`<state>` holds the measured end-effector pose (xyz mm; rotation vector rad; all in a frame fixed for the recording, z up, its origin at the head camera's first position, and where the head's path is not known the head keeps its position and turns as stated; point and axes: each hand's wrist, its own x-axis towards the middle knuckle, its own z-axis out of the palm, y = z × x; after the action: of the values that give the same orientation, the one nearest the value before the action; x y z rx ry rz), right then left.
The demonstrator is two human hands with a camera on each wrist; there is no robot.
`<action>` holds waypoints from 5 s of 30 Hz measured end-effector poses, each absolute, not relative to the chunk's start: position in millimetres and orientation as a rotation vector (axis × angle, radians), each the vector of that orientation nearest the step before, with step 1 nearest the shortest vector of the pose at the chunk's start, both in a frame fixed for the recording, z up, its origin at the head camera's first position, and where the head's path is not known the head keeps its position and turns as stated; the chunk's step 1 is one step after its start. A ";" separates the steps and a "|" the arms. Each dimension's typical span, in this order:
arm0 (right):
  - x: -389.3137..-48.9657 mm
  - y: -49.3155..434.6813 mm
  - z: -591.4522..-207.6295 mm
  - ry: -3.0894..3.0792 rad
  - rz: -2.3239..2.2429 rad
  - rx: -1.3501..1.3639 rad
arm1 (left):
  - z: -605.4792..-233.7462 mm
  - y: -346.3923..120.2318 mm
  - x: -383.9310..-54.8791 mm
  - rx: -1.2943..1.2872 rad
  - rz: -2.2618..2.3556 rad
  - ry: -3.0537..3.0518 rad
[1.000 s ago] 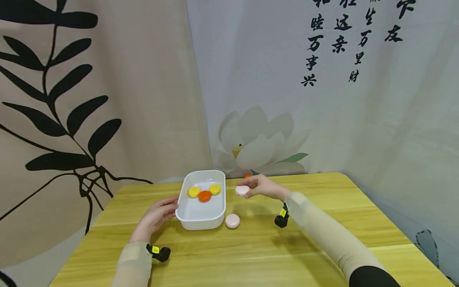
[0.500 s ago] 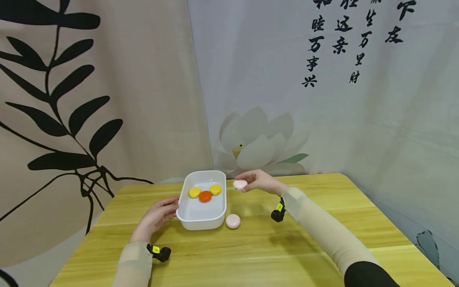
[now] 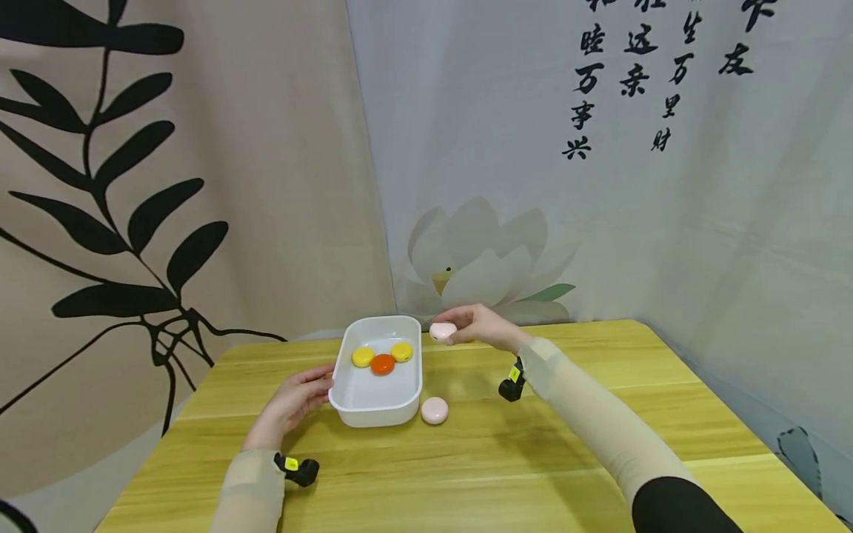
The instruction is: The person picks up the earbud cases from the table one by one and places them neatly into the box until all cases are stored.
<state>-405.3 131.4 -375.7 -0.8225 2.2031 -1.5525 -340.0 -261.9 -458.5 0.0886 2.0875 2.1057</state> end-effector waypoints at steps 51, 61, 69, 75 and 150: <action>-427.5 96.3 -351.7 2.382 -1.485 -0.829 | -460.7 -262.6 -339.2 0.077 2.105 2.098; -432.7 86.3 -351.4 2.402 -1.475 -0.796 | -459.7 -262.4 -341.2 0.087 2.092 2.116; -436.1 78.0 -352.4 2.429 -1.479 -0.774 | -460.2 -264.3 -341.9 0.077 2.102 2.116; -442.2 72.4 -358.2 2.428 -1.480 -0.762 | -461.9 -263.2 -342.3 0.049 2.106 2.116; -461.9 -5.3 -402.3 2.393 -1.783 -0.497 | -463.6 -262.3 -338.9 0.075 2.117 2.126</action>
<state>-461.9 -5.3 -402.3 -0.4966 2.3933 -1.7833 -338.9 -262.3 -463.6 0.0749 2.1264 2.1172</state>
